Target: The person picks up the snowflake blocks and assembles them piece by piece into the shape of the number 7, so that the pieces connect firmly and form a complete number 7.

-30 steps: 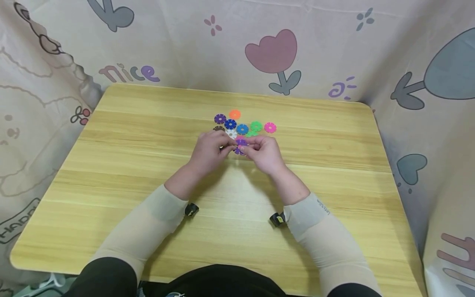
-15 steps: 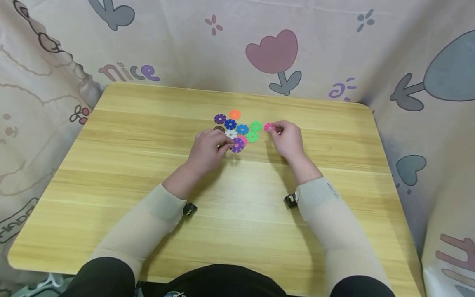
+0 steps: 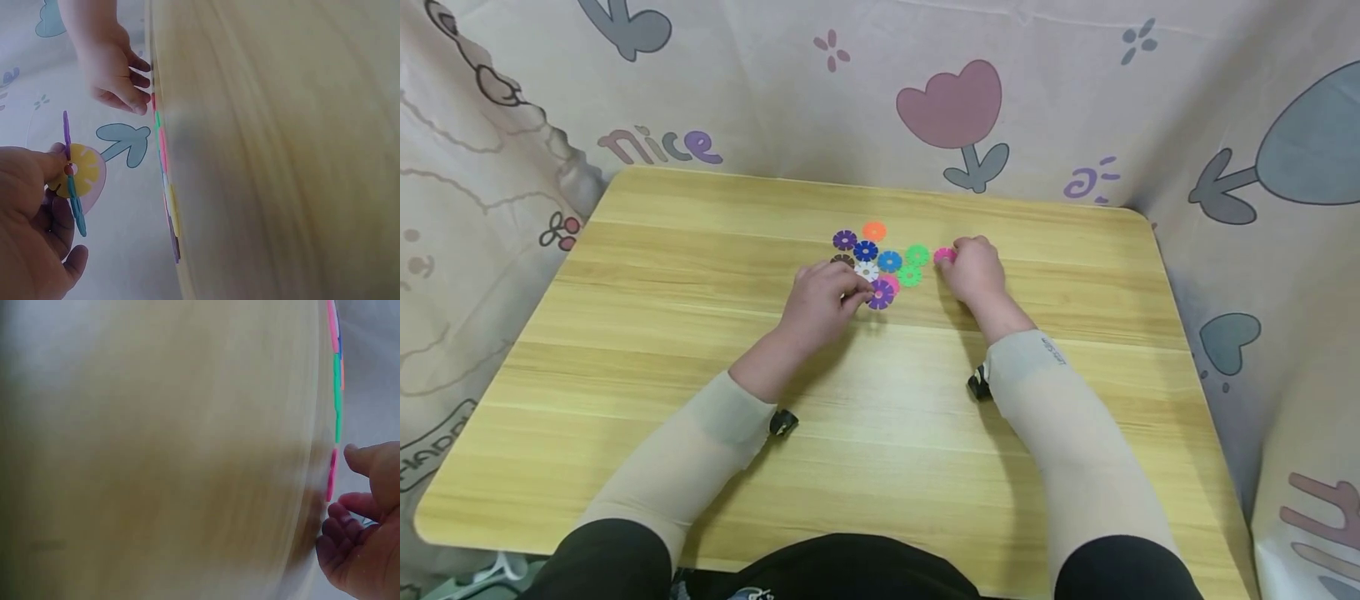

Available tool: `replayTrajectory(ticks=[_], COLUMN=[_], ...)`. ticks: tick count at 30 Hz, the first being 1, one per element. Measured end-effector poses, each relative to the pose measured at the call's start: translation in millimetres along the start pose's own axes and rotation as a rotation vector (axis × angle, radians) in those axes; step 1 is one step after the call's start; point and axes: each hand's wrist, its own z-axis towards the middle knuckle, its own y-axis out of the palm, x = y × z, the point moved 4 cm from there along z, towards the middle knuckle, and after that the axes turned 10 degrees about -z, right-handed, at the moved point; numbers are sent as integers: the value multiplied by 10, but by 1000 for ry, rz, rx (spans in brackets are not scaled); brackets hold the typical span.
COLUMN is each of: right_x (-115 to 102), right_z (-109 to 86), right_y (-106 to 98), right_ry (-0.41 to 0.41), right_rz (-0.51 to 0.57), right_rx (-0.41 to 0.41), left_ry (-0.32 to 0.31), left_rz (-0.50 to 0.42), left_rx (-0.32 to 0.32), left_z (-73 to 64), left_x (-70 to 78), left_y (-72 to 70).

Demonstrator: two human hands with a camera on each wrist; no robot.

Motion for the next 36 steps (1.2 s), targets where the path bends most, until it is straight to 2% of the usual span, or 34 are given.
replayTrajectory(ticks=[9,18,23,29,36], right_x=[47,107,119,134,129], right_z=[41,0,-57,-125,-262], right_y=[13,11,9,-12,-35], right_ry=[35,56,55,40,-10], right_rz=[-22,86,145,257,334], right_rx=[-28,-32,-19,25,34], left_ry=[3,-22,-28,-39,-65], left_rz=[-8,-25,-44,-45,-39], left_rx=[3,-25,-14,-12,-20], left_z=[15,16,-4,-12,3], left_x=[14,6,-7,-31,-45], left_y=[13,55,59,51,21])
